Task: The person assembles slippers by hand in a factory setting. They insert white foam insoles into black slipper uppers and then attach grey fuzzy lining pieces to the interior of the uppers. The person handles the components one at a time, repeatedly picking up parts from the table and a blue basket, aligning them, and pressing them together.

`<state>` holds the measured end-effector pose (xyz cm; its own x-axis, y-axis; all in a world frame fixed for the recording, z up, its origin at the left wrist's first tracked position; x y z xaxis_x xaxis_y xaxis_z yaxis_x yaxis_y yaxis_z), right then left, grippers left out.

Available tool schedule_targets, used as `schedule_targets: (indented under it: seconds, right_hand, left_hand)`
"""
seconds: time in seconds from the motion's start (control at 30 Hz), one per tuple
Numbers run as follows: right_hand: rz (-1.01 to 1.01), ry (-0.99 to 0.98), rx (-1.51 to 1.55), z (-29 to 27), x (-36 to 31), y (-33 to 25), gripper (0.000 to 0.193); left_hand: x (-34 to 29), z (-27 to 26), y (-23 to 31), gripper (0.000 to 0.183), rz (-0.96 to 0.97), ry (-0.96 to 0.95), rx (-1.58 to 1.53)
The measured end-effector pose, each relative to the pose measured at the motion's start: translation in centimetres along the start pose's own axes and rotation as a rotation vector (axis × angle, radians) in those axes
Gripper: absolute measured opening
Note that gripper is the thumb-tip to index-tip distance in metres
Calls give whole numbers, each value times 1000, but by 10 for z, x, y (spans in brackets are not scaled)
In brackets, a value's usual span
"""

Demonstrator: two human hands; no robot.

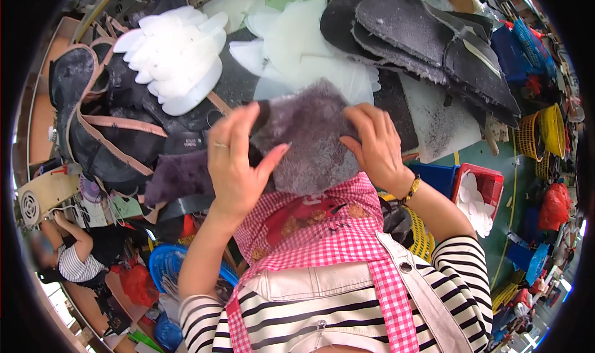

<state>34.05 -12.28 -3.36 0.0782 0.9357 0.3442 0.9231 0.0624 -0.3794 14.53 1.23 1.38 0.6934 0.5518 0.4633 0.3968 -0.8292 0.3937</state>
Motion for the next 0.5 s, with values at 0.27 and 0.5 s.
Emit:
schedule_targets:
  seconds: [0.27,0.5]
  right_hand:
    - [4,40,108,6,8,5,46]
    - [92,-377,858,-31,61,10,37]
  left_hand:
    - [69,26,-15,30,-64,-500,-224]
    - [33,-35,15,28,223,-15,-213]
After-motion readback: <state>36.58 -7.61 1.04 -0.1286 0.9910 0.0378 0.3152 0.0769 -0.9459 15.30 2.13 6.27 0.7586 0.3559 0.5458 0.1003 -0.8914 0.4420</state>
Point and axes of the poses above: each hand's wrist, its own x-axis towards the middle knuckle, its own z-axis out of the palm, y = z × x, the point moved 3 cm from there along x, towards the middle knuckle, and after that the axes turned 1 degree about -y, right-handed, at the moved point
